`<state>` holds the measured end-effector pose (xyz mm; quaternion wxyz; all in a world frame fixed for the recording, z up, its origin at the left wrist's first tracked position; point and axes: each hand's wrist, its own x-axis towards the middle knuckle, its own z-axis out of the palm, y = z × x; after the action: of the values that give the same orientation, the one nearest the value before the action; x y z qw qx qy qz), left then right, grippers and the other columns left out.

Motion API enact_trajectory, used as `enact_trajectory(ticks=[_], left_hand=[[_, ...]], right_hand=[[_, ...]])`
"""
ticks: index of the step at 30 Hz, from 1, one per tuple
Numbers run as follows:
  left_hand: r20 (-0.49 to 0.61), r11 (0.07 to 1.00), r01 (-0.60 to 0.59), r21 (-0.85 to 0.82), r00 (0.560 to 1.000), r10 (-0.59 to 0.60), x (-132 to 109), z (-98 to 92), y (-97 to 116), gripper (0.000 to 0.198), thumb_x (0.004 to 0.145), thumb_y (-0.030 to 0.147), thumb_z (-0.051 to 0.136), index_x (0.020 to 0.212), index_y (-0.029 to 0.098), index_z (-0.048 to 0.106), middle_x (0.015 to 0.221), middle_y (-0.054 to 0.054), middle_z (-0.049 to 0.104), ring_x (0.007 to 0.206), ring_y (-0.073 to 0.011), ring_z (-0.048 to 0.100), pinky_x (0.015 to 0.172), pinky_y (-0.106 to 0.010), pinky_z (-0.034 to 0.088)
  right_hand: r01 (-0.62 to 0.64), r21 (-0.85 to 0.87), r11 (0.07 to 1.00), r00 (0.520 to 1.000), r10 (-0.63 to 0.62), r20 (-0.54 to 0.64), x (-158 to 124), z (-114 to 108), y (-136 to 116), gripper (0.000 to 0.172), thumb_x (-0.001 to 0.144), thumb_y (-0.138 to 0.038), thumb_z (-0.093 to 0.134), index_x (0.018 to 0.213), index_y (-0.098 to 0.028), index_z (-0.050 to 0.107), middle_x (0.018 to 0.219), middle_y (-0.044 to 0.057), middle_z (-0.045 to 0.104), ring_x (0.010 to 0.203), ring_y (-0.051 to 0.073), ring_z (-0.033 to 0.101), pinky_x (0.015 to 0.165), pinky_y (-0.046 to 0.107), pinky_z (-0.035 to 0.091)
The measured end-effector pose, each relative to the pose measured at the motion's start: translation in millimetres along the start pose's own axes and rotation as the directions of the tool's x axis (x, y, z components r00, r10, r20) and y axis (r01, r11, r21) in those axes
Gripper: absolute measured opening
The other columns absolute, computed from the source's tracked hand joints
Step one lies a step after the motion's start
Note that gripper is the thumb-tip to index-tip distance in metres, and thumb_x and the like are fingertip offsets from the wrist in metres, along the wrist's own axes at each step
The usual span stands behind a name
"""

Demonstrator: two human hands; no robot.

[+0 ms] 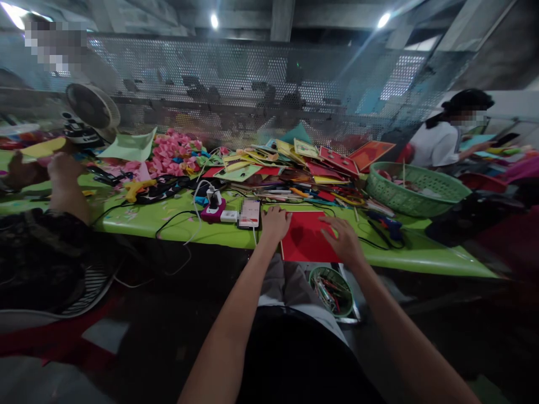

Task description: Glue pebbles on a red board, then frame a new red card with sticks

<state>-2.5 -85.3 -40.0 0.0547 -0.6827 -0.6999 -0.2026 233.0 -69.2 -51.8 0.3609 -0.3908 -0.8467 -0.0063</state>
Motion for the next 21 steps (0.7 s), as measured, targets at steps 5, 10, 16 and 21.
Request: enact_trajectory(ticks=[5,10,16,21], left_hand=[[0.002,1.0,0.003,0.021,1.0,-0.003,-0.2,-1.9,0.8,0.031,0.1,0.041,0.064,0.121,0.018,0.067,0.131,-0.01,0.066,0.123,-0.0271,0.062,0.107,-0.054,0.049],[-0.006,0.998,0.027,0.055,1.0,-0.027,-2.5,-8.8,2.4,0.03,0.101,0.043,0.061,0.114,0.017,0.07,0.124,-0.009,0.068,0.122,-0.0264,0.061,0.11,-0.054,0.044],[-0.003,0.995,0.048,0.093,0.999,-0.048,-10.2,-19.4,5.5,0.037,0.106,0.039,0.047,0.106,0.018,0.078,0.117,-0.014,0.073,0.118,-0.0304,0.06,0.111,-0.053,0.037],[0.027,0.994,0.018,0.11,0.999,-0.022,-26.5,-33.4,8.2,0.04,0.105,0.04,0.048,0.106,0.015,0.078,0.111,-0.017,0.073,0.114,-0.032,0.061,0.106,-0.052,0.038]], right_hand=[[0.134,0.059,0.989,0.978,-0.142,0.154,-41.5,-14.7,-48.2,0.038,0.094,-0.039,0.067,0.132,-0.03,0.068,0.131,0.007,0.073,0.12,0.027,0.065,0.103,0.046,0.049],[0.194,-0.035,0.98,0.964,-0.183,0.194,-50.0,-19.5,-56.3,0.04,0.097,-0.027,0.062,0.136,-0.03,0.066,0.132,0.008,0.073,0.118,0.028,0.065,0.1,0.047,0.048],[0.194,-0.088,0.977,0.975,-0.182,0.125,-62.8,-24.5,-42.4,0.028,0.099,-0.024,0.057,0.119,-0.031,0.076,0.121,0.006,0.077,0.109,0.027,0.068,0.096,0.046,0.048],[0.096,-0.117,0.988,0.993,-0.087,0.079,-78.8,-31.7,-28.6,0.034,0.098,-0.021,0.055,0.12,-0.034,0.077,0.117,0.005,0.079,0.106,0.027,0.068,0.094,0.048,0.049]])
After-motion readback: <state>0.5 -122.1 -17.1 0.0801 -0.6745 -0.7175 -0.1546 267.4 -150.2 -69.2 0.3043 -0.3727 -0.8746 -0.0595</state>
